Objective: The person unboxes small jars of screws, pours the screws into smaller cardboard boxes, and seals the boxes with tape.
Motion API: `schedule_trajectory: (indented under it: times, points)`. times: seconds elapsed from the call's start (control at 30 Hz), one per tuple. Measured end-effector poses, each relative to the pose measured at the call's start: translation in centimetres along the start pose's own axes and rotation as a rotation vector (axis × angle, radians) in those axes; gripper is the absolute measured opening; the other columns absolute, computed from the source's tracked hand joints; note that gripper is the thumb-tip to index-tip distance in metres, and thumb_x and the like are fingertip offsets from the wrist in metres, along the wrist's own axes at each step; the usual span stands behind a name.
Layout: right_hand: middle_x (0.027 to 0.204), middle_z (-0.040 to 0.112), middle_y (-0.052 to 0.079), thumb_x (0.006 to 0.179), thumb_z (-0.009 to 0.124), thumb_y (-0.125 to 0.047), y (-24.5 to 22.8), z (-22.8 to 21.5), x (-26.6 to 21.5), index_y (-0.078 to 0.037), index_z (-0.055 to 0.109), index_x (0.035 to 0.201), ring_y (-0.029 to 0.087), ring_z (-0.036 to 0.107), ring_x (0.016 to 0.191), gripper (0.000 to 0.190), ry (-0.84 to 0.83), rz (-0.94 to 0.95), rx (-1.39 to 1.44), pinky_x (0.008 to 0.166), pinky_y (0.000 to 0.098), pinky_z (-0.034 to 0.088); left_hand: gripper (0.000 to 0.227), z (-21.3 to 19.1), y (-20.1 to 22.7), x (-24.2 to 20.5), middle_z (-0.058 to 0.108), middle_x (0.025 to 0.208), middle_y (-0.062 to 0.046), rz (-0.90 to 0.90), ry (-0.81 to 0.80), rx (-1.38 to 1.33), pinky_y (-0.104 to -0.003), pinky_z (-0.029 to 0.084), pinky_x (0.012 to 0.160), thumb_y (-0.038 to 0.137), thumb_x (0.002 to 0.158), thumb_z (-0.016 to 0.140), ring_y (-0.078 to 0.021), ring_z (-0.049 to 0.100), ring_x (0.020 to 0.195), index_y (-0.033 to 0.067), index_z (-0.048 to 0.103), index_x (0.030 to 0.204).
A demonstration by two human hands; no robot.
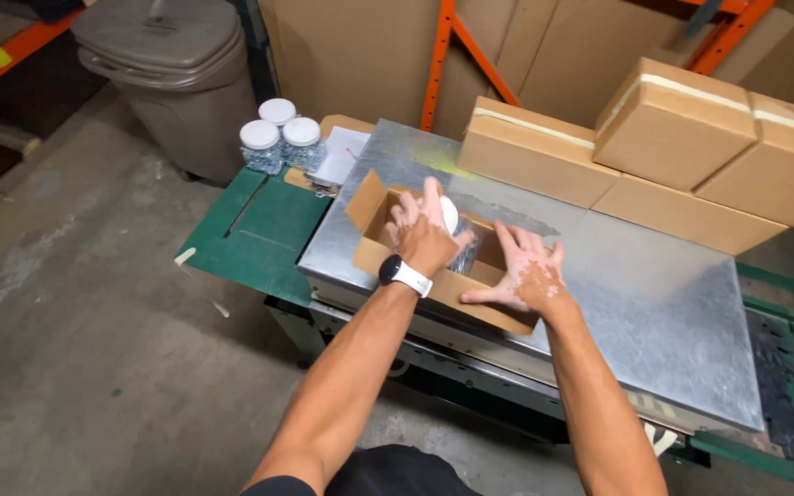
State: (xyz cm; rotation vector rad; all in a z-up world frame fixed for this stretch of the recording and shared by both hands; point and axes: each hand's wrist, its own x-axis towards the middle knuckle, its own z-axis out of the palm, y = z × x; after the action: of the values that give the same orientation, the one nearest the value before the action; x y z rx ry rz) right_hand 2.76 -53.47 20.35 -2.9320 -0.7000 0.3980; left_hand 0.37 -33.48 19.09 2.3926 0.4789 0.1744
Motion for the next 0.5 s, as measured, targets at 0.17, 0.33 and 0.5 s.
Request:
schedule_trajectory:
  times: [0.17, 0.33, 0.5]
  points:
    - [0.18, 0.041, 0.004, 0.06, 0.084, -0.1, 0.1, 0.4, 0.1, -0.027, 0.028, 0.18, 0.028, 0.033, 0.168, 0.152, 0.036, 0.047, 0.033, 0.127, 0.0837, 0.022, 0.085, -11.0, -4.0, -0.3, 0.074, 0.135, -0.021, 0.43, 0.468, -0.322, -0.06, 0.048, 0.117, 0.04, 0.078, 0.099, -0.0511, 0.07, 0.133, 0.0182, 0.052, 0.146]
    - [0.191, 0.009, -0.009, 0.058, 0.09, -0.088, -4.0, -2.4, -1.1, -0.046, 0.015, 0.179, 0.025, 0.005, 0.177, 0.148, -0.08, 0.266, 0.019, 0.127, 0.0845, 0.024, 0.085, -21.0, -14.1, 3.9, 0.073, 0.133, -0.006, 0.473, 0.647, -0.208, -0.047, 0.046, 0.114, 0.047, 0.074, 0.099, -0.0335, 0.067, 0.126, 0.0213, 0.058, 0.144]
    - [0.19, 0.01, 0.007, 0.045, 0.101, -0.071, -3.1, -0.2, 0.7, -0.044, 0.024, 0.178, 0.036, 0.003, 0.175, 0.156, -0.019, 0.318, 0.119, 0.14, 0.0616, 0.013, 0.082, -22.0, -29.3, 12.4, 0.07, 0.13, -0.008, 0.39, 0.761, -0.001, -0.05, 0.046, 0.109, 0.038, 0.07, 0.1, -0.0328, 0.064, 0.121, 0.0156, 0.06, 0.138]
